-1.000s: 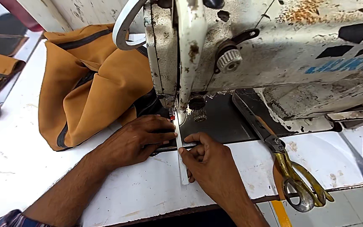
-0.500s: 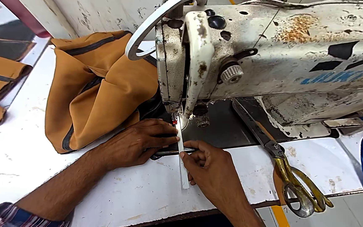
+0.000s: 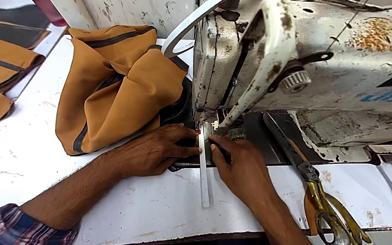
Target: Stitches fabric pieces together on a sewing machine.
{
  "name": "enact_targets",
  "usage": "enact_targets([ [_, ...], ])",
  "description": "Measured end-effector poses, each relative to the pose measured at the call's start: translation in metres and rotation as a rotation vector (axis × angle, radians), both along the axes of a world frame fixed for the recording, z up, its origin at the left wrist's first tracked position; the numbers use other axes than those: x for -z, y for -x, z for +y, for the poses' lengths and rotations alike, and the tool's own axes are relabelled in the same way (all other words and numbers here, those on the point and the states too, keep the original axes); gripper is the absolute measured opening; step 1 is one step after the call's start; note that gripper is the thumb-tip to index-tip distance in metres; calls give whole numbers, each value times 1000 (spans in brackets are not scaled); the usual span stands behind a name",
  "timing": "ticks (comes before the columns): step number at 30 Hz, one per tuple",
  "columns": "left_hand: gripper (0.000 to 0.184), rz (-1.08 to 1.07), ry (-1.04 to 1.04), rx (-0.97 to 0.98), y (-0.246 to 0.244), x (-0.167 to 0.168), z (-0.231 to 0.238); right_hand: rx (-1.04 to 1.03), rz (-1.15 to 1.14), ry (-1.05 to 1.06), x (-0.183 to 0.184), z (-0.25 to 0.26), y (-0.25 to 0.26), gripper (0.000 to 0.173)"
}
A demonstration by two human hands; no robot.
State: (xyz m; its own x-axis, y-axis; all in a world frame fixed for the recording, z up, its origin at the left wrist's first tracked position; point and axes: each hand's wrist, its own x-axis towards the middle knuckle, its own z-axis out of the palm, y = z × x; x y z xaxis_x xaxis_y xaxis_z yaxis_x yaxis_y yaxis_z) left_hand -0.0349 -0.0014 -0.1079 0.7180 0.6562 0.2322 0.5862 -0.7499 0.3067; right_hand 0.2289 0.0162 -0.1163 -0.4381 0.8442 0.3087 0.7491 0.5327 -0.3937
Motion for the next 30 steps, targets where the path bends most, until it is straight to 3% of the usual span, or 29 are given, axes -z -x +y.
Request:
enact_targets([
  [22,42,-13,-35,-34,5,-2,21,-3,59,-96,21,4,1,29],
  [30,43,17,-119,-39,-4,2,2,-140,194,-5,18,-3,-12,26],
])
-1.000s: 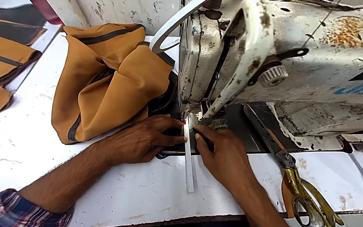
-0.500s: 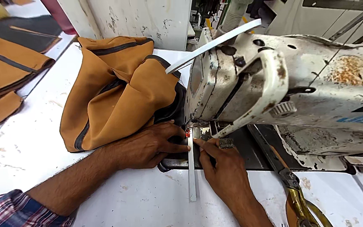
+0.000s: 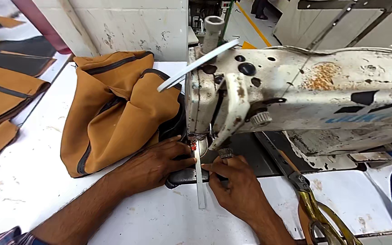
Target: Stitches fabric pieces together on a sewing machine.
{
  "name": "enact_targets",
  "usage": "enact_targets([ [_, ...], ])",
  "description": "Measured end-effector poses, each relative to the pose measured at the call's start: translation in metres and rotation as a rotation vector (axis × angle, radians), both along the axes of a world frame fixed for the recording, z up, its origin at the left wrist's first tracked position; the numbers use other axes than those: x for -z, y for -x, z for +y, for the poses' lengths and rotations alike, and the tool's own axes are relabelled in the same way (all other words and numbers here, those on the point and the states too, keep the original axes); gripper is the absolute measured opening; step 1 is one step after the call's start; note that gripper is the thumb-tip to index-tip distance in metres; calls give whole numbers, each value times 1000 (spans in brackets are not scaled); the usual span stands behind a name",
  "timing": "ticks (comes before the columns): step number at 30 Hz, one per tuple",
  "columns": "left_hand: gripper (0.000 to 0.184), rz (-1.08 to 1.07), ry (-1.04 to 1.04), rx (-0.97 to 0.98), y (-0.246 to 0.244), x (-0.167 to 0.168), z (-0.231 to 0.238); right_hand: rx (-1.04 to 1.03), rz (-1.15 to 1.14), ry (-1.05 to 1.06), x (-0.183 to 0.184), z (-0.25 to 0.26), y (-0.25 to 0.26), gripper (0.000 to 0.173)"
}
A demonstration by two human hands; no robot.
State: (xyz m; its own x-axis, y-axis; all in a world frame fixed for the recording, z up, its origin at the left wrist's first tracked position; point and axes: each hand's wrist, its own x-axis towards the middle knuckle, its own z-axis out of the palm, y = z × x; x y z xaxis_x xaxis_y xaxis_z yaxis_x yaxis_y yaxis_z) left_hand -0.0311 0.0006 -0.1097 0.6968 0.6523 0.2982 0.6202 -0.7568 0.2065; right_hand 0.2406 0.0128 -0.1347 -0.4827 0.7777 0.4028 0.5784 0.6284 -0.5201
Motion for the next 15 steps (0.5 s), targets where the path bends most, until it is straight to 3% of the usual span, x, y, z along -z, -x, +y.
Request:
enact_targets([
  [15,46,-67,39,46,1,5,-4,-24,25,-4,-4,1,1,22],
])
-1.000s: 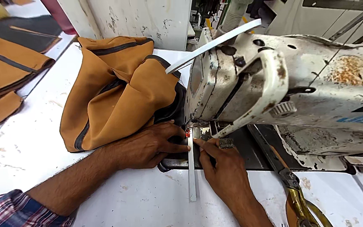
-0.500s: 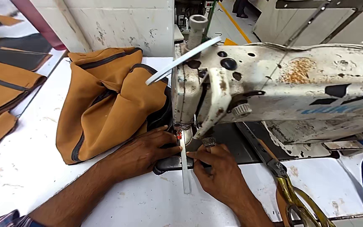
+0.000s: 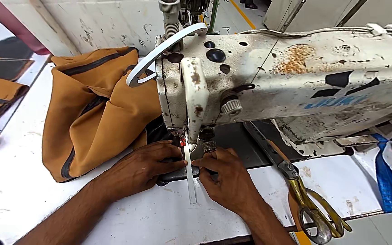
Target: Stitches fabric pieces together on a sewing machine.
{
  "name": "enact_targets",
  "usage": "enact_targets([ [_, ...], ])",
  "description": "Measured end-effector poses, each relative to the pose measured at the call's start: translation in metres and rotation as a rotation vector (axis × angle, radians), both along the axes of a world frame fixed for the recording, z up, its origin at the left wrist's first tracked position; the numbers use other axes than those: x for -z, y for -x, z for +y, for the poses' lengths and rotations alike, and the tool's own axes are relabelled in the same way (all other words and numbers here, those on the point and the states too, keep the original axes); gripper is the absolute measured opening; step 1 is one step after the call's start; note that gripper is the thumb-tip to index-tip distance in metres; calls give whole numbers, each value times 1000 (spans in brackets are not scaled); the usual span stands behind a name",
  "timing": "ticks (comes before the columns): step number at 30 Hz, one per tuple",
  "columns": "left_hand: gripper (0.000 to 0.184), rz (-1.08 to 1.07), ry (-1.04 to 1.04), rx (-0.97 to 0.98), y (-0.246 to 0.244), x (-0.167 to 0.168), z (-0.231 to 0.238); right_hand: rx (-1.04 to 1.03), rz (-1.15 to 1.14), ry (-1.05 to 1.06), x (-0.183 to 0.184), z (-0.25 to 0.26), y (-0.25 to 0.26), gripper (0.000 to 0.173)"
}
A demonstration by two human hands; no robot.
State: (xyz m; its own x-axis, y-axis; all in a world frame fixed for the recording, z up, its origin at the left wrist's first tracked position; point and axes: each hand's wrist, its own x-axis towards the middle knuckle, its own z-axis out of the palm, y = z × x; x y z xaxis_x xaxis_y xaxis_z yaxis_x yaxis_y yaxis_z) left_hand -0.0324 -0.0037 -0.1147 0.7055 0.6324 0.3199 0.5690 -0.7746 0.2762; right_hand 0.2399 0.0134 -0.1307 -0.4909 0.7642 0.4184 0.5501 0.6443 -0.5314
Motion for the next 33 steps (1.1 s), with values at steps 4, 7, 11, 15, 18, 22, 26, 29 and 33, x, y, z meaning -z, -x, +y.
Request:
enact_targets([
  [4,47,24,0,3,-1,-2,-1,20,2,-8,1,0,1,22],
  [7,48,37,6,7,0,-1,0,21,19,-18,1,0,1,24],
  [11,48,52,11,3,0,-3,0,-14,-30,-74,3,0,3,28],
  [15,50,59,12,12,0,-5,3,-7,-44,-72,2,0,3,27],
  [18,48,52,17,19,-1,-7,5,-4,-46,-68,2,-1,3,27],
  [22,45,17,19,6,0,-6,10,8,-76,-67,4,0,3,30],
  [26,44,2,12,0,1,-8,16,32,-108,-93,6,0,5,34],
  [29,47,-10,-5,14,2,-8,22,52,-138,-107,6,0,7,37],
  [33,46,-16,-26,21,4,-8,28,84,-179,-126,7,1,10,39],
])
